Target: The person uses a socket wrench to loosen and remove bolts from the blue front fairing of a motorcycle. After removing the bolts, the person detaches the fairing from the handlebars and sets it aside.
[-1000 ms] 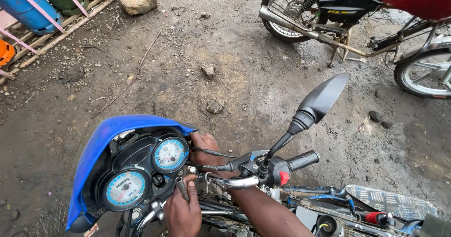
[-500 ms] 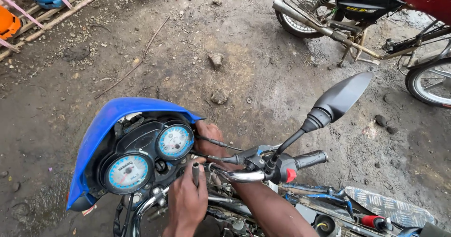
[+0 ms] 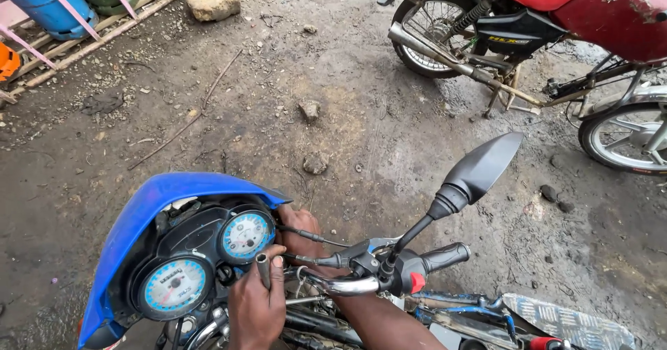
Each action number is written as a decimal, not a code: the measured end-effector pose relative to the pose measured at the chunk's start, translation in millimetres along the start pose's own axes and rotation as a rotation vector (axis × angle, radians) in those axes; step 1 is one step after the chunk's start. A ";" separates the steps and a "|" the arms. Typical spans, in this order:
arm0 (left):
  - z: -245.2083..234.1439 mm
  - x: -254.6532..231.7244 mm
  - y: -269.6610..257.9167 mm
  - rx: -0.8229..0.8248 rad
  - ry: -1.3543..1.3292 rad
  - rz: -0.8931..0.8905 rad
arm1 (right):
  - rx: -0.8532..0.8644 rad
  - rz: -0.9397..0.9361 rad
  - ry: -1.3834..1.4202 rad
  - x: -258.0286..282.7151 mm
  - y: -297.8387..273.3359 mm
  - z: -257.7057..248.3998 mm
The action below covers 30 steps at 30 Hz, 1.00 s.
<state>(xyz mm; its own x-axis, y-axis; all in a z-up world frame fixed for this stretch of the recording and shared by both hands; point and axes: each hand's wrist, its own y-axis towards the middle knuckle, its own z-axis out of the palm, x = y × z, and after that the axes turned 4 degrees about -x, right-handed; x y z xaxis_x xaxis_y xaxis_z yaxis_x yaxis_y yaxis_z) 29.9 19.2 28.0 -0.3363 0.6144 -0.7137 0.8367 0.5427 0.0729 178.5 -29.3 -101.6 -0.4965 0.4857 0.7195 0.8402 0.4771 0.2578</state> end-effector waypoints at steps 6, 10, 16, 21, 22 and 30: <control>7.2 4.3 11.7 0.003 0.103 0.027 | 0.011 0.048 0.082 16.0 -1.3 -20.6; 7.6 5.0 14.5 -0.001 0.083 0.069 | 0.044 0.006 0.104 21.9 -2.6 -32.3; 7.9 4.6 15.1 -0.024 0.040 0.120 | 0.110 -0.089 0.005 -7.5 -0.9 -5.3; 9.4 10.8 11.3 0.010 0.017 0.101 | 0.118 -0.064 0.092 -5.7 -3.5 -14.2; 10.0 11.4 12.2 0.014 0.013 0.091 | 0.085 -0.084 0.128 -6.9 -3.5 -13.2; 10.0 15.6 15.0 0.031 0.001 0.056 | 0.064 0.115 0.184 23.3 -1.6 -32.7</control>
